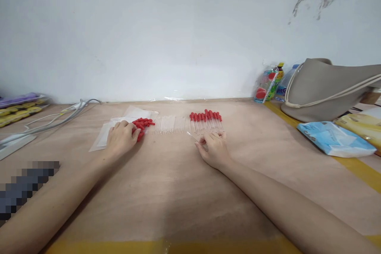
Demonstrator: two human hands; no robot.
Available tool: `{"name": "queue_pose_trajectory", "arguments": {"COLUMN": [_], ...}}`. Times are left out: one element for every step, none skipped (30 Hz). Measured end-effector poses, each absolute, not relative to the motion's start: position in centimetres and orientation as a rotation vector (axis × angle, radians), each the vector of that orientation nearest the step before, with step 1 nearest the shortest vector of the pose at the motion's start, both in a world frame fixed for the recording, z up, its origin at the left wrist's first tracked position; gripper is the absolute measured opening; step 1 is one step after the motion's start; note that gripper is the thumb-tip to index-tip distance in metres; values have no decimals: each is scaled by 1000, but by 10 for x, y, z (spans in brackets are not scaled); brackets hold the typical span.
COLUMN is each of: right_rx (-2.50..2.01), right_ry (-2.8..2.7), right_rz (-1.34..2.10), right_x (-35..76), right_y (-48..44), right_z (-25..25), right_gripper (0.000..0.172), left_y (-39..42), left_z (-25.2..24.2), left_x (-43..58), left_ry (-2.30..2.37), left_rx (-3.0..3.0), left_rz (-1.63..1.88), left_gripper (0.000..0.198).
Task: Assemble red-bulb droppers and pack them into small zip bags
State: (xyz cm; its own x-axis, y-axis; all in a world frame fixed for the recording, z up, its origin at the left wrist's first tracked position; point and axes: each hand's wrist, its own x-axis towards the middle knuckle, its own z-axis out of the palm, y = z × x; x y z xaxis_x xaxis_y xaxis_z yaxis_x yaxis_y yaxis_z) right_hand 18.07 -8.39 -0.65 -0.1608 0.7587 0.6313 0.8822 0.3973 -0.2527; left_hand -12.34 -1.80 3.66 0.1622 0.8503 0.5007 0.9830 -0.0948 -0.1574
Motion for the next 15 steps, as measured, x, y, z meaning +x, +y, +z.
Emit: {"name": "queue_pose_trajectory", "arguments": {"right_rx": [-1398,-1393,-1386,-1377,-1362,-1342,-1316,-1283,-1244,-1203,-1165,-1133,-1108,-1093,-1084], "right_ry": [-1959,-1963,-1967,-1972,-1977,-1981,-1988,-1998,-2016,-2037,-2059,-2079,-2091,-2097,-2099], "right_rz": [-209,-189,-167,-145,-122,-99,-76,-53,-28,-3,21,45,66,81,86], "right_x": [180,180,180,180,180,180,181,182,182,182,182,181,179,177,175], "right_y": [-83,-83,-81,-80,-79,-77,-76,-76,-75,-75,-76,-77,-78,-80,-81], "right_z": [-6,-7,-7,-7,-8,-9,-10,-10,-11,-11,-11,-11,-11,-11,-10], "right_gripper": [17,17,16,16,15,14,13,14,18,21,23,24,24,24,24], "left_y": [-18,-19,-21,-23,-26,-29,-33,-37,-41,-45,-48,-50,-52,-53,-54], "left_z": [39,41,43,44,44,42,38,33,26,19,12,5,1,-2,-4], "left_x": [-123,-121,-119,-115,-110,-103,-96,-89,-82,-75,-69,-64,-61,-58,-56], "left_ry": [-1721,-1699,-1666,-1627,-1588,-1551,-1526,-1525,-1521,-1486,-1421,-1377,-1329,-1290,-1265], "left_rx": [-1986,-1981,-1990,-2024,-2085,-2171,-2282,-2389,-2505,-2614,-2712,-2783,-2829,-2858,-2874], "left_rz": [-410,-439,-478,-525,-582,-642,-699,-763,-797,-824,-852,-889,-934,-974,-1007], "left_gripper": [26,25,24,23,22,20,19,17,17,16,14,13,12,13,13]}}
